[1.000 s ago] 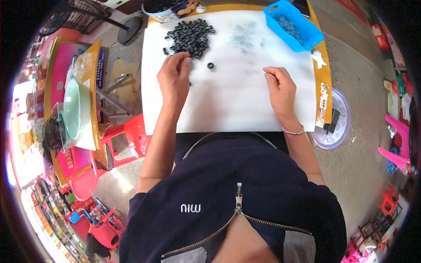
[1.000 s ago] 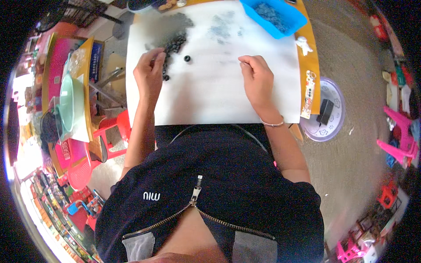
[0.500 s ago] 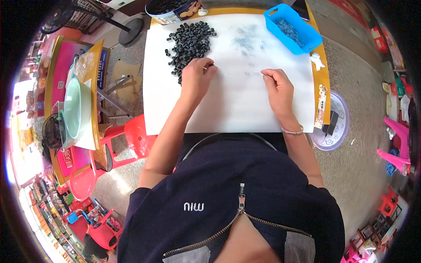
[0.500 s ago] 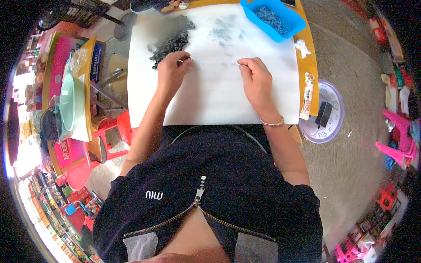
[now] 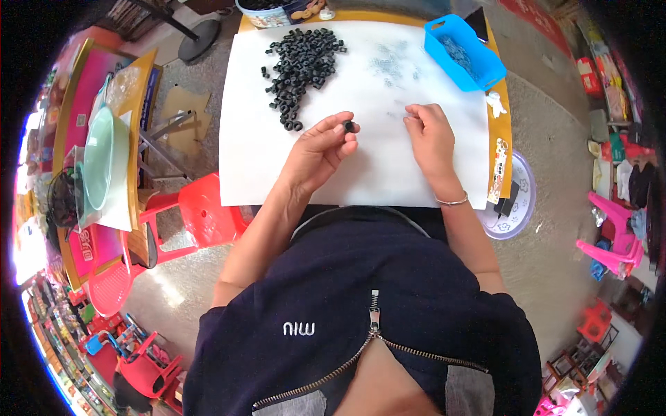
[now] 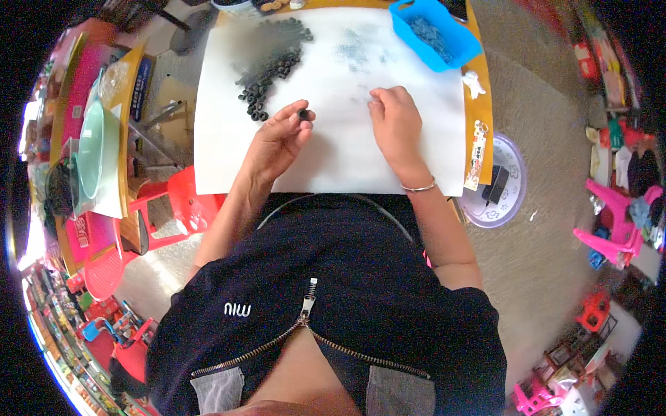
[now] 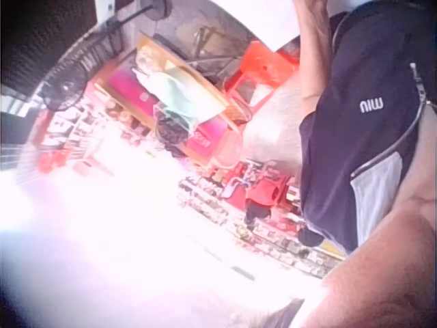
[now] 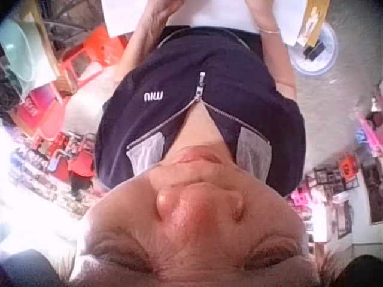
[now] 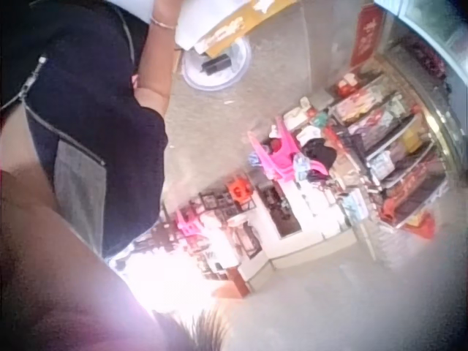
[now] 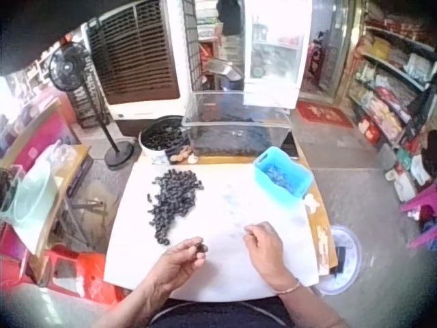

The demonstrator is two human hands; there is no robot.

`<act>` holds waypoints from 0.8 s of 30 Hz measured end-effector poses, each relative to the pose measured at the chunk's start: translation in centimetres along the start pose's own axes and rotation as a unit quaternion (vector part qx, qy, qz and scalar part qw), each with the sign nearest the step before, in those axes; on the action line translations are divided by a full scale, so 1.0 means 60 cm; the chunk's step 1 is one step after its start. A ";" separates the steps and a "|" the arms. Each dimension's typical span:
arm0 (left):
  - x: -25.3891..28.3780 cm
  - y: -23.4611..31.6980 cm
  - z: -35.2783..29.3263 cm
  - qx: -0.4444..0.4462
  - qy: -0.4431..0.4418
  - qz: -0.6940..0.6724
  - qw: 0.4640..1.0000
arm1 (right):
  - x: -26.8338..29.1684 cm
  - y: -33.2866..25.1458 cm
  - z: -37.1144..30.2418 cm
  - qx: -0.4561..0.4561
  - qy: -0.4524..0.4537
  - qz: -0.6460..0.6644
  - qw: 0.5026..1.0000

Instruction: Manually assembling small black plastic components with blue inserts on a workspace.

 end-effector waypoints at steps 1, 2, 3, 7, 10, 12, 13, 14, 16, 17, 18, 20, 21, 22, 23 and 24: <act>-0.001 -0.002 -0.003 -0.001 -0.005 -0.013 1.000 | -0.002 -0.004 0.000 0.011 -0.003 -0.023 1.000; -0.007 -0.005 -0.002 0.008 -0.020 -0.032 0.999 | -0.004 -0.008 0.000 0.022 -0.005 -0.047 0.999; -0.008 -0.007 -0.002 0.012 -0.029 -0.044 0.999 | -0.003 -0.005 0.000 0.013 -0.006 -0.036 0.999; -0.014 -0.009 -0.009 0.017 -0.057 -0.092 0.994 | 0.000 0.002 0.000 -0.043 -0.014 0.086 0.995; -0.015 -0.005 -0.012 0.009 -0.081 -0.111 0.990 | -0.012 -0.033 -0.001 -0.097 -0.070 0.207 0.971; -0.015 -0.003 -0.012 0.002 -0.089 -0.109 0.990 | -0.021 -0.097 0.002 -0.063 -0.107 0.247 0.961; -0.011 -0.002 -0.012 -0.003 -0.079 -0.095 0.992 | -0.025 -0.127 0.004 -0.034 -0.119 0.235 0.964; -0.009 0.000 -0.013 -0.009 -0.070 -0.080 0.994 | -0.030 -0.156 0.005 -0.005 -0.132 0.223 0.966; -0.004 0.008 -0.018 -0.021 -0.054 -0.054 0.997 | -0.046 -0.189 0.003 0.035 -0.150 0.203 0.967; -0.003 0.012 -0.020 -0.029 -0.048 -0.043 0.998 | -0.051 -0.190 0.004 0.032 -0.154 0.199 0.967; 0.000 0.015 -0.023 -0.035 -0.041 -0.033 0.998 | -0.058 -0.190 0.003 0.028 -0.160 0.196 0.967; 0.008 0.019 -0.027 -0.040 -0.025 0.001 0.999 | -0.066 -0.193 0.001 0.026 -0.168 0.189 0.967; 0.012 0.021 -0.029 -0.043 -0.017 0.017 0.999 | -0.067 -0.197 0.000 0.028 -0.171 0.186 0.967; 0.014 0.021 -0.031 -0.042 -0.019 0.023 0.999 | -0.068 -0.201 0.000 0.030 -0.173 0.183 0.967; 0.015 0.021 -0.033 -0.042 -0.022 0.028 0.998 | -0.072 -0.202 -0.003 0.031 -0.181 0.178 0.967; 0.017 0.021 -0.034 -0.042 -0.024 0.035 0.998 | -0.077 -0.200 -0.005 0.032 -0.188 0.175 0.966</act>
Point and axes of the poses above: each hand's wrist, its own z-axis towards the middle knuckle, its own x-axis out of the back of the hand, y = z × x, the point moved 10 cm from there along z, towards the middle knuckle, and after that the axes turned 4 degrees about z, right-handed, at the moved point
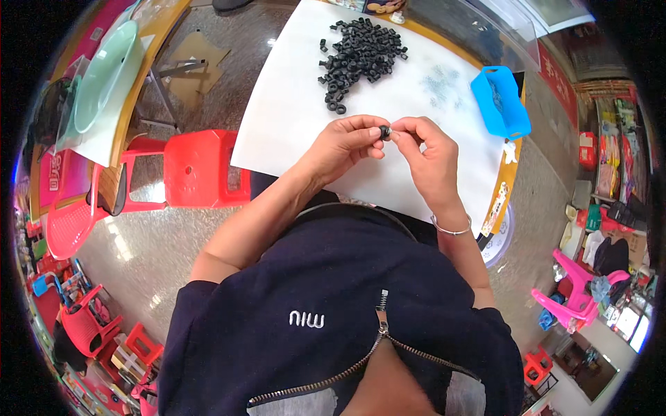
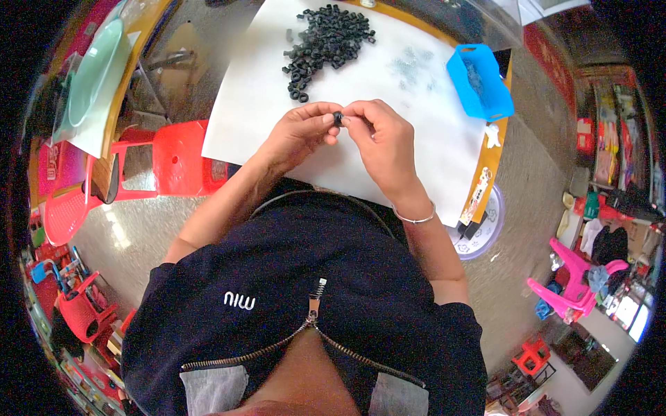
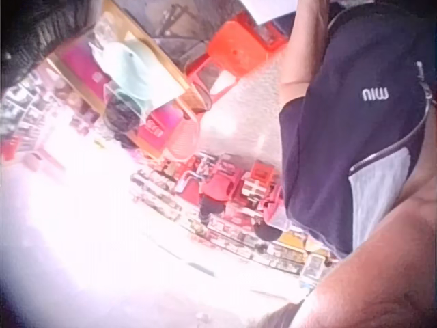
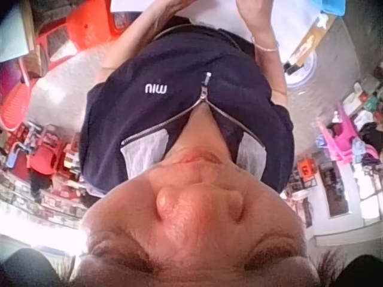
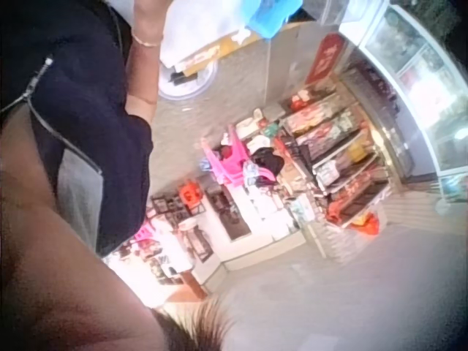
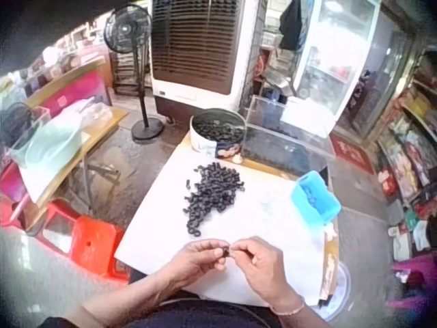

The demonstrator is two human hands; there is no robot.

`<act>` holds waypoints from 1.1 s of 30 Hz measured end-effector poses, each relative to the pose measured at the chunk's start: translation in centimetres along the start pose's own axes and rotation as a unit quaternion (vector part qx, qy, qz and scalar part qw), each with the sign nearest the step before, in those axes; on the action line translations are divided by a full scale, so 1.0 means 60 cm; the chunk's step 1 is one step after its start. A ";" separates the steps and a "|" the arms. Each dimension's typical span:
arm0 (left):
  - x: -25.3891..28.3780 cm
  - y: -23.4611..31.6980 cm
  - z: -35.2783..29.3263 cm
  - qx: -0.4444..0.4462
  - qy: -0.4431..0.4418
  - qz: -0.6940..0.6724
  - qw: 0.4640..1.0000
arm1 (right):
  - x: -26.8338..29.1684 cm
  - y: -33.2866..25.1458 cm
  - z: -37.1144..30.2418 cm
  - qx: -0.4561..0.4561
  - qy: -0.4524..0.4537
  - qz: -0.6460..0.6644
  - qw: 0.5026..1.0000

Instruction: Manually assembling small black plastic components with blue inserts on a workspace.

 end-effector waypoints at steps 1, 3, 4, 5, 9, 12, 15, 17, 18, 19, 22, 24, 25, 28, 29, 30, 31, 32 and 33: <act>0.001 -0.002 -0.001 0.004 -0.002 0.003 1.000 | -0.004 0.003 0.000 -0.001 -0.008 -0.003 1.000; 0.001 -0.008 -0.002 0.013 -0.006 0.007 1.000 | -0.012 0.008 -0.002 -0.005 -0.020 -0.014 1.000; 0.004 -0.010 -0.002 0.014 -0.007 0.008 1.000 | -0.015 0.011 -0.002 -0.008 -0.026 -0.021 0.999; 0.008 -0.012 -0.003 0.016 -0.007 0.009 1.000 | -0.020 0.020 -0.001 -0.035 -0.037 0.009 0.999; 0.008 -0.018 -0.014 0.044 -0.042 -0.017 0.998 | -0.041 0.056 -0.001 -0.126 -0.110 0.086 0.982; 0.012 -0.020 -0.023 0.066 -0.072 0.012 0.995 | -0.069 0.079 0.000 -0.172 -0.170 0.163 0.956; 0.019 -0.017 -0.029 0.073 -0.074 0.004 0.995 | -0.089 0.087 -0.001 -0.190 -0.202 0.196 0.941; 0.026 -0.011 -0.031 0.065 -0.059 0.001 0.996 | -0.096 0.083 0.004 -0.197 -0.195 0.210 0.938; 0.028 -0.009 -0.031 0.062 -0.052 0.000 0.997 | -0.096 0.076 0.008 -0.203 -0.178 0.224 0.937; 0.030 -0.005 -0.031 0.059 -0.043 -0.009 0.997 | -0.094 0.073 0.010 -0.208 -0.160 0.238 0.935; 0.035 0.003 -0.027 0.052 -0.025 -0.035 0.998 | -0.062 0.078 0.040 -0.165 -0.075 0.209 0.961; 0.036 0.004 -0.020 0.047 -0.029 -0.047 0.997 | -0.048 0.080 0.070 -0.080 -0.030 0.100 0.991; 0.034 0.003 -0.016 0.045 -0.035 -0.051 0.997 | -0.042 0.080 0.085 -0.036 -0.006 0.044 0.998; 0.028 0.006 -0.007 0.040 -0.046 -0.063 0.996 | -0.045 0.074 0.120 0.053 0.032 -0.084 0.995; 0.024 0.009 -0.004 0.039 -0.045 -0.068 0.996 | -0.048 0.076 0.129 0.066 0.039 -0.109 0.991; 0.023 0.011 -0.002 0.038 -0.042 -0.073 0.996 | -0.056 0.082 0.137 0.067 0.031 -0.109 0.991; 0.024 0.011 0.001 0.036 -0.044 -0.074 0.996 | -0.062 0.081 0.143 0.090 0.031 -0.143 0.985; 0.026 0.008 0.004 0.034 -0.047 -0.076 0.995 | -0.067 0.080 0.149 0.113 0.031 -0.177 0.977; 0.028 0.007 0.007 0.033 -0.049 -0.078 0.995 | -0.072 0.078 0.150 0.135 0.030 -0.211 0.968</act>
Point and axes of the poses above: each hand's wrist, its own z-axis towards the middle knuckle, its own x-axis out of the back of the hand, y = z × x, the point moved 10 cm from there along z, towards the middle knuckle, and after that the axes turned 4 degrees about z, right-handed, at the moved point
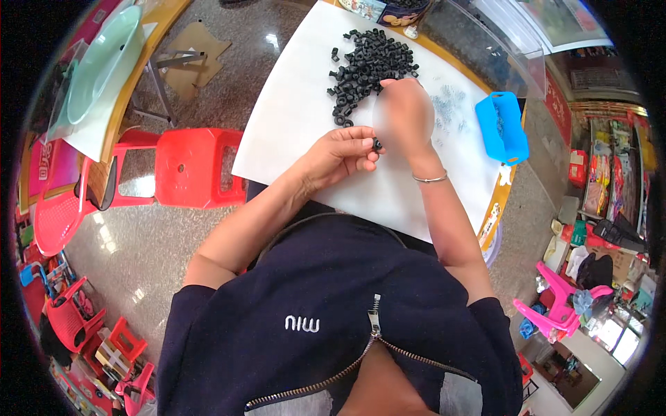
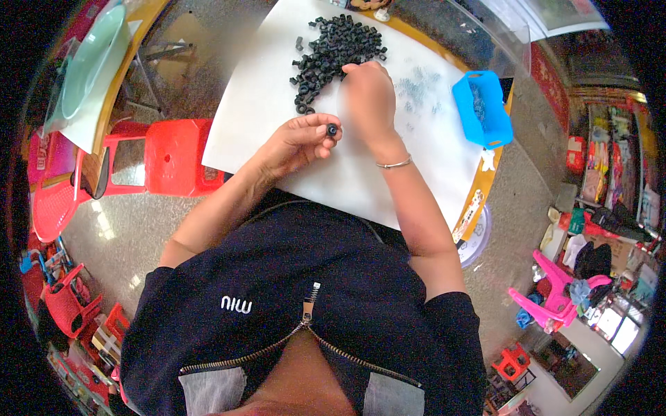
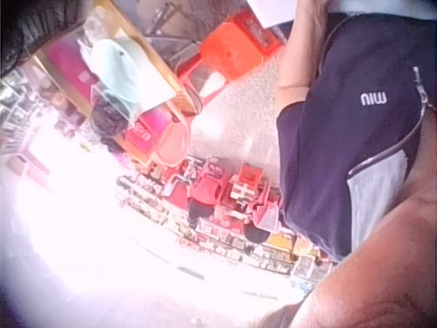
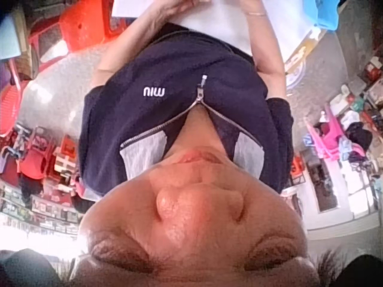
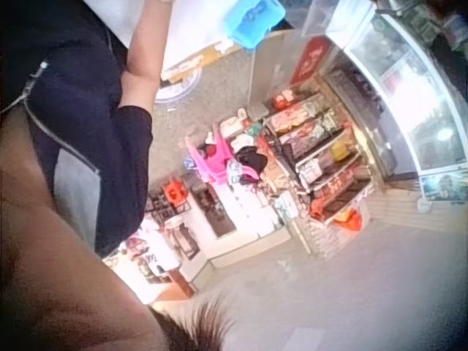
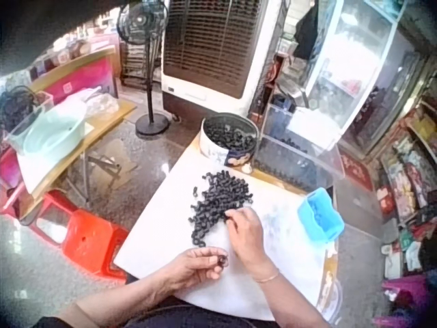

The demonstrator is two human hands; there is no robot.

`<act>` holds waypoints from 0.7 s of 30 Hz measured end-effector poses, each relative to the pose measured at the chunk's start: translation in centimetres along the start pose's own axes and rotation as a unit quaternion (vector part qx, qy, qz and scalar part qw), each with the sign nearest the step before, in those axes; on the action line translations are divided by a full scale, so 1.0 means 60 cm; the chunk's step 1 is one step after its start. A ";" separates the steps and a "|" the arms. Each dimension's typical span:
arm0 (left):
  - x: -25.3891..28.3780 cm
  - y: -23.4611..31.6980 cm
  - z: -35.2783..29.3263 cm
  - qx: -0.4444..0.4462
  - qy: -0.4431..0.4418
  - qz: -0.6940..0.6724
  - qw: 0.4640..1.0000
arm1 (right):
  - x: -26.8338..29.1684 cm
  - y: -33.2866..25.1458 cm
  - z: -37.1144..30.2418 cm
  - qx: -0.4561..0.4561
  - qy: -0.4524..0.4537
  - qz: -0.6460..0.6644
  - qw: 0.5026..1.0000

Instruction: Manually assembling small black plastic components with blue inserts on a workspace.

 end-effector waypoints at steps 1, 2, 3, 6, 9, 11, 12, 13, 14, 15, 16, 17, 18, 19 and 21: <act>0.000 -0.001 0.000 0.001 -0.003 -0.002 1.000 | -0.003 0.001 -0.002 0.004 -0.007 -0.020 1.000; -0.002 -0.003 -0.001 0.002 -0.006 -0.004 1.000 | -0.003 0.003 -0.007 0.002 -0.007 -0.010 1.000; -0.003 -0.005 -0.002 0.002 -0.009 -0.006 1.000 | -0.002 0.005 -0.015 0.000 -0.006 0.001 1.000; -0.006 -0.008 -0.002 0.013 -0.012 -0.001 1.000 | 0.014 0.010 -0.035 -0.030 0.006 0.061 0.998; -0.002 -0.012 0.000 0.015 -0.010 -0.006 1.000 | 0.035 0.019 -0.046 -0.072 0.021 0.083 0.994; -0.003 -0.014 0.001 0.017 -0.005 0.012 1.000 | 0.042 0.027 -0.053 -0.089 0.023 0.081 0.992; -0.003 -0.014 0.001 0.018 -0.003 0.023 1.000 | 0.042 0.031 -0.056 -0.093 0.021 0.079 0.992; -0.005 -0.014 0.001 0.020 -0.005 0.026 0.999 | 0.043 0.034 -0.059 -0.096 0.019 0.077 0.992; -0.006 -0.015 0.001 0.021 -0.007 0.028 0.999 | 0.043 0.034 -0.061 -0.094 0.018 0.075 0.993; -0.007 -0.015 0.000 0.021 -0.009 0.031 0.999 | 0.042 0.032 -0.063 -0.091 0.015 0.074 0.993; -0.006 -0.015 0.001 0.020 -0.009 0.029 0.999 | 0.041 0.031 -0.063 -0.088 0.013 0.073 0.993; -0.005 -0.015 0.001 0.019 -0.009 0.027 0.999 | 0.040 0.030 -0.063 -0.087 0.017 0.072 0.994; -0.005 -0.015 0.001 0.018 -0.010 0.025 0.999 | 0.039 0.030 -0.061 -0.085 0.021 0.069 0.994; -0.005 -0.015 0.002 0.017 -0.008 0.028 0.999 | 0.039 0.030 -0.058 -0.084 0.026 0.067 0.994; -0.005 -0.014 0.002 0.015 -0.004 0.035 0.999 | 0.036 0.027 -0.047 -0.079 0.016 0.064 0.995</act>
Point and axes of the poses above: each hand's wrist, its own z-axis towards the middle knuckle, its own x-axis out of the back of the hand, y = z × x, the point moved 10 cm from there along z, towards the middle knuckle, and after that the axes turned 4 degrees about z, right-handed, at the moved point
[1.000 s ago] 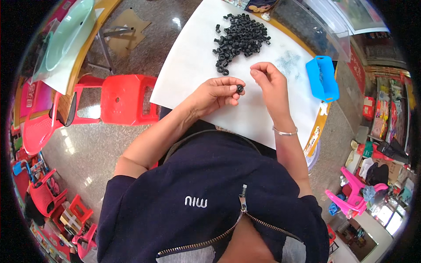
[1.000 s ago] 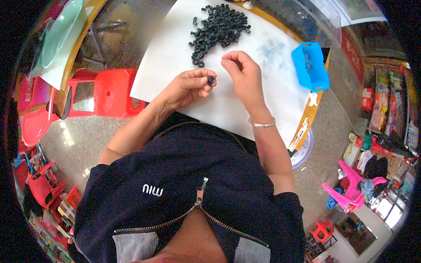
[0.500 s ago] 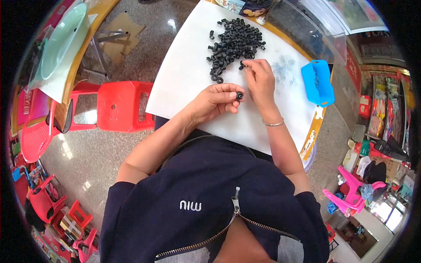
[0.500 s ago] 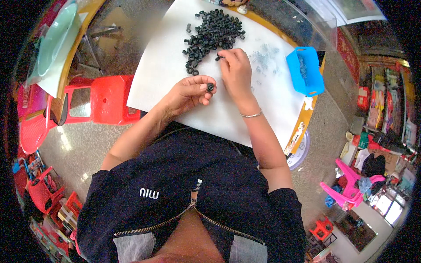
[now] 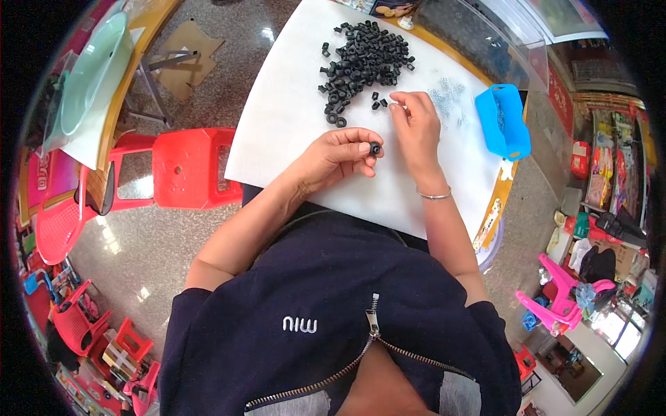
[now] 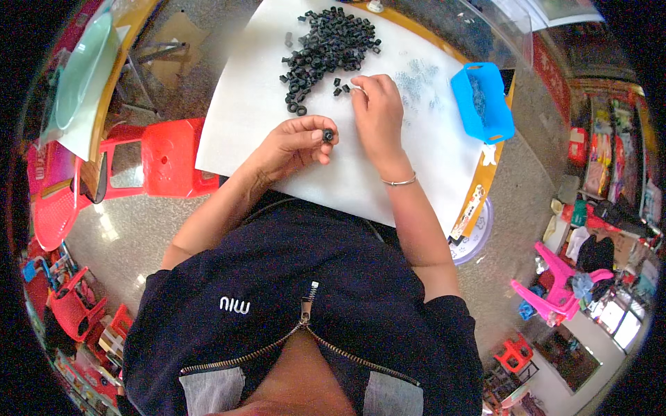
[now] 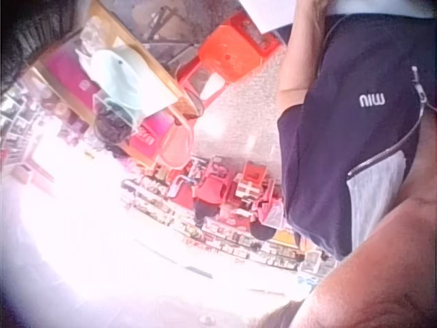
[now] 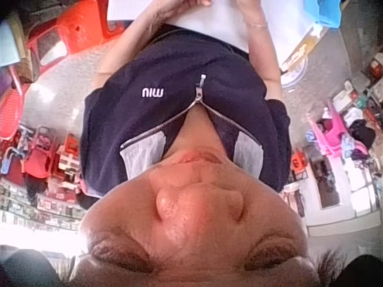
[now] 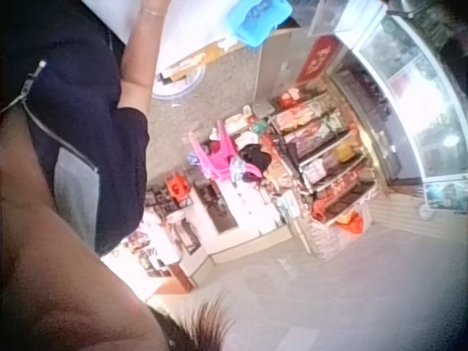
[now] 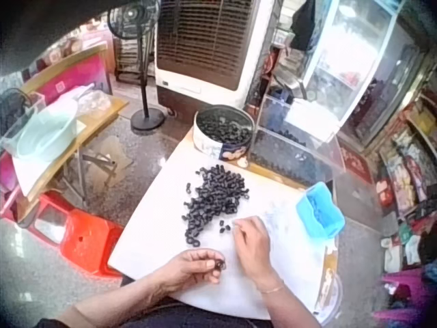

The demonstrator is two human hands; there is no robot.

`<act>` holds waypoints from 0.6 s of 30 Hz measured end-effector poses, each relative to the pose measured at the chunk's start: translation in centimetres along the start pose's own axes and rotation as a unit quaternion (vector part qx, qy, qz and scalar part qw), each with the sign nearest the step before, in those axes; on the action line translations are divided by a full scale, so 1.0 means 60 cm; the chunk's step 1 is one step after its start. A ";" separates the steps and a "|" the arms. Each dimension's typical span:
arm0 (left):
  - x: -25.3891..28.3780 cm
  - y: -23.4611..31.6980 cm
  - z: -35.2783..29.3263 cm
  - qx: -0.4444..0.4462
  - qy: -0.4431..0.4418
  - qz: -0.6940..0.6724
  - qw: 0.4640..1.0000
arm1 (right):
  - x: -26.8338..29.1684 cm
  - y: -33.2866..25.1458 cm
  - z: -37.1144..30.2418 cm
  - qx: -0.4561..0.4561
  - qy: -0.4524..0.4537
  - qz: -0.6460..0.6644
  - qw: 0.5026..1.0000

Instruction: Manually assembling small black plastic components with blue inserts on a workspace.

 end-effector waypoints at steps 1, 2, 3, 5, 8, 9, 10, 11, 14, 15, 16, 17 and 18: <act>-0.001 0.000 0.000 0.000 -0.002 -0.002 1.000 | -0.002 -0.002 0.005 0.002 -0.005 -0.002 1.000; -0.001 0.001 0.000 -0.001 -0.005 -0.004 1.000 | -0.007 -0.013 0.009 0.035 -0.014 -0.025 0.999; 0.000 0.001 0.000 -0.001 -0.008 -0.006 1.000 | -0.013 -0.022 0.012 0.068 -0.022 -0.048 0.996; 0.000 0.001 0.001 -0.002 -0.008 -0.004 1.000 | -0.021 -0.032 0.013 0.099 -0.040 -0.077 0.991; 0.002 0.002 0.001 -0.006 -0.004 -0.003 1.000 | -0.027 -0.029 0.011 0.090 -0.065 -0.080 0.991; 0.002 0.001 0.001 -0.008 -0.003 -0.004 1.000 | -0.026 -0.026 0.010 0.083 -0.068 -0.074 0.991; 0.004 0.001 0.001 -0.006 0.002 -0.003 1.000 | -0.026 -0.023 0.009 0.077 -0.071 -0.069 0.992; 0.005 0.000 0.001 -0.004 0.007 -0.002 1.000 | -0.025 -0.020 0.008 0.066 -0.071 -0.055 0.994; 0.006 0.000 0.001 -0.002 0.012 -0.007 1.000 | -0.019 -0.008 0.003 0.024 -0.070 -0.009 0.997; 0.007 0.001 0.000 -0.003 0.013 -0.009 1.000 | -0.016 -0.005 0.002 0.006 -0.071 0.010 0.997; 0.008 0.003 0.001 -0.009 0.016 -0.012 1.000 | -0.012 -0.003 0.000 -0.012 -0.072 0.030 0.997; 0.009 0.005 0.001 -0.014 0.019 -0.014 1.000 | -0.011 0.010 -0.004 -0.077 -0.082 0.108 0.988; 0.010 0.006 0.001 -0.019 0.022 -0.017 0.999 | -0.012 0.021 -0.012 -0.142 -0.090 0.184 0.968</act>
Point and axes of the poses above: each hand's wrist, its own z-axis towards the middle knuckle, its own x-axis out of the back of the hand, y = z × x, the point moved 10 cm from there along z, towards the middle knuckle, and after that the axes turned 4 degrees about z, right-handed, at the moved point
